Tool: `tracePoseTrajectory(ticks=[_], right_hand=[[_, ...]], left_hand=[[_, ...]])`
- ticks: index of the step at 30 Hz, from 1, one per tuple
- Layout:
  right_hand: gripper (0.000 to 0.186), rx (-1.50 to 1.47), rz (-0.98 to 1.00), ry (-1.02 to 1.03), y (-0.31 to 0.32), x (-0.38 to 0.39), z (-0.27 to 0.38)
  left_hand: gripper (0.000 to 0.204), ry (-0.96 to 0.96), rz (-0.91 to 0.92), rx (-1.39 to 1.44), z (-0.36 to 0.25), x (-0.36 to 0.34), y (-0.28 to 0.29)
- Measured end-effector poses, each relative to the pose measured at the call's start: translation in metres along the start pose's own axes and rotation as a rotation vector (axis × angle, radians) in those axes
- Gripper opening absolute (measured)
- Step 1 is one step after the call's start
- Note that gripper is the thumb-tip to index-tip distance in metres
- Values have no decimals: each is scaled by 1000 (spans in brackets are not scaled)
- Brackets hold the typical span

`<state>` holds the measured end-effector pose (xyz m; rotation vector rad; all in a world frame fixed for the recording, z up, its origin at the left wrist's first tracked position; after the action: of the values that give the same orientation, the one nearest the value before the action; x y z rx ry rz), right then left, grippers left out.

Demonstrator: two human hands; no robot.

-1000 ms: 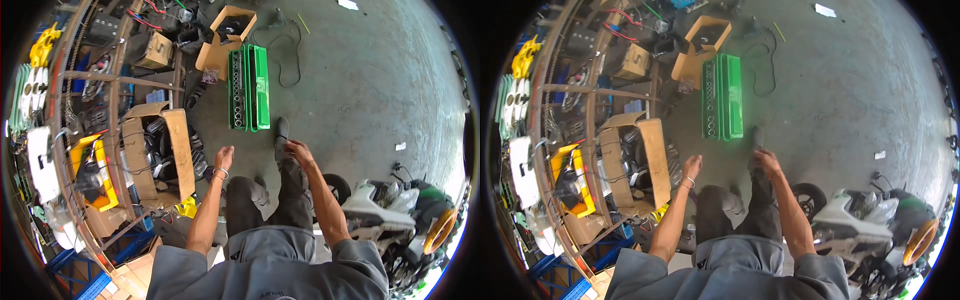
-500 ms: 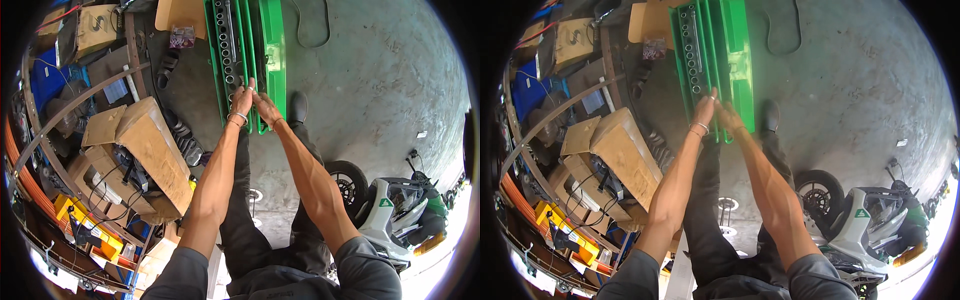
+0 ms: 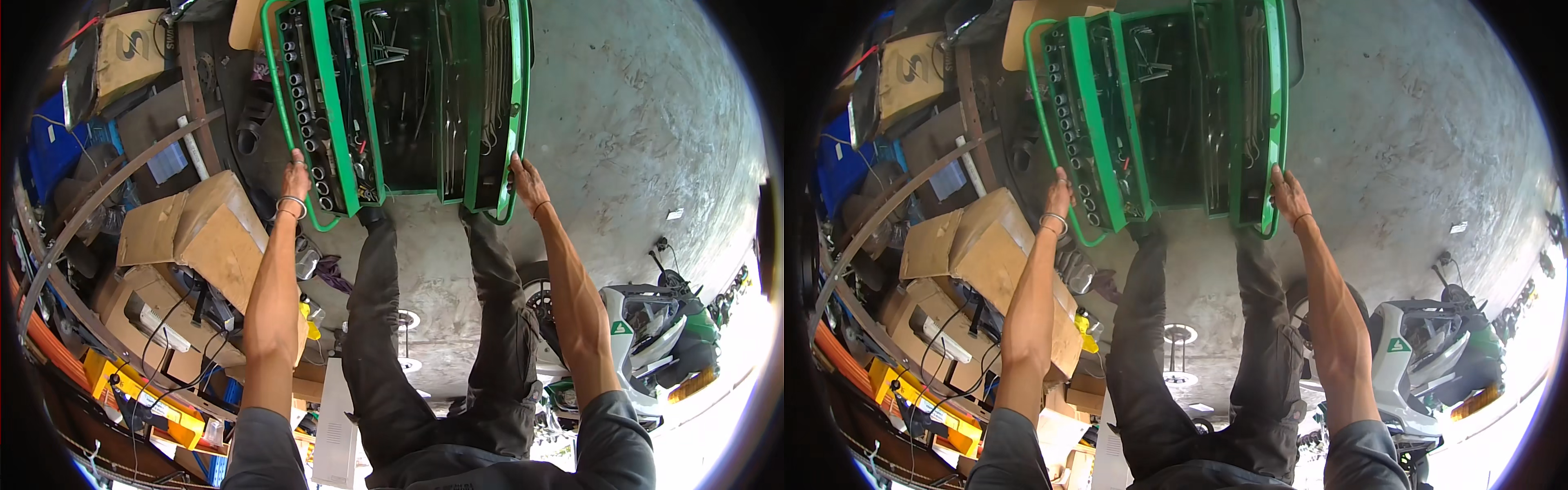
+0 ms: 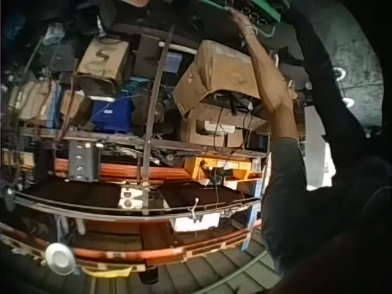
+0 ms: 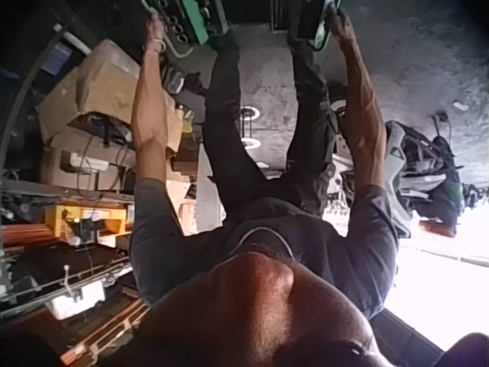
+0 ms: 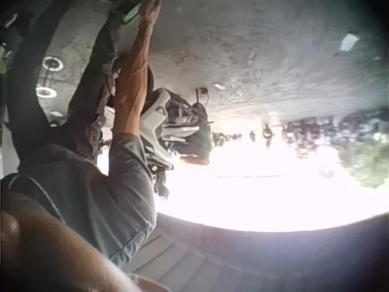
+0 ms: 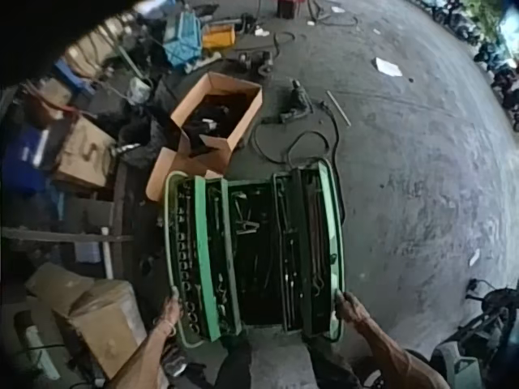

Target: The person polishes the side panel of a scooter using a power tool, applies a substance from a can to the panel, and continues polishing. They then use tools to work on the battery compartment and organize tools in a toolbox.

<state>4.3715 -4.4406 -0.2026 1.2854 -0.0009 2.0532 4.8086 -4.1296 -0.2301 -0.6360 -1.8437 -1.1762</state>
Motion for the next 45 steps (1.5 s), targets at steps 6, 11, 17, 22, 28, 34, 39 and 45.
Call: tracePoseTrajectory(ticks=[6,11,17,22,28,34,39,45], right_hand=[[46,421,-191,39,-4,1,12],[39,464,-273,39,-14,4,20],[33,473,-453,45,-22,9,22],[28,488,-505,134,-32,6,16],[15,537,-621,380,-28,2,8],[10,509,-598,383,-31,-1,-1],[11,508,-611,399,-22,-1,-5],[13,448,-575,432,-26,-1,3]], left_hand=[[72,-38,-176,-136,4,-6,-1],[47,-203,-769,-368,-23,42,-11],[31,-783,-610,-276,-64,99,-100],[23,-319,64,-87,-1,72,-205],[58,-83,259,-221,35,46,-240],[69,-59,208,-231,48,15,-223],[62,-16,175,-285,20,14,-236],[49,-180,44,-247,-19,-17,-241]])
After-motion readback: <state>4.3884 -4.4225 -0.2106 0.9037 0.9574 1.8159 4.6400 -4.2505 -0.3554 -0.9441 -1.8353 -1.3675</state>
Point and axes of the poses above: each hand's wrist, its own x-axis away from the middle knuckle, its own y-axis out of the back of the hand, z = x × y, the point moved 5 cm from there along -x, towards the middle knuckle, and after that the axes turned 10 degrees about y, right-handed, at the moved point
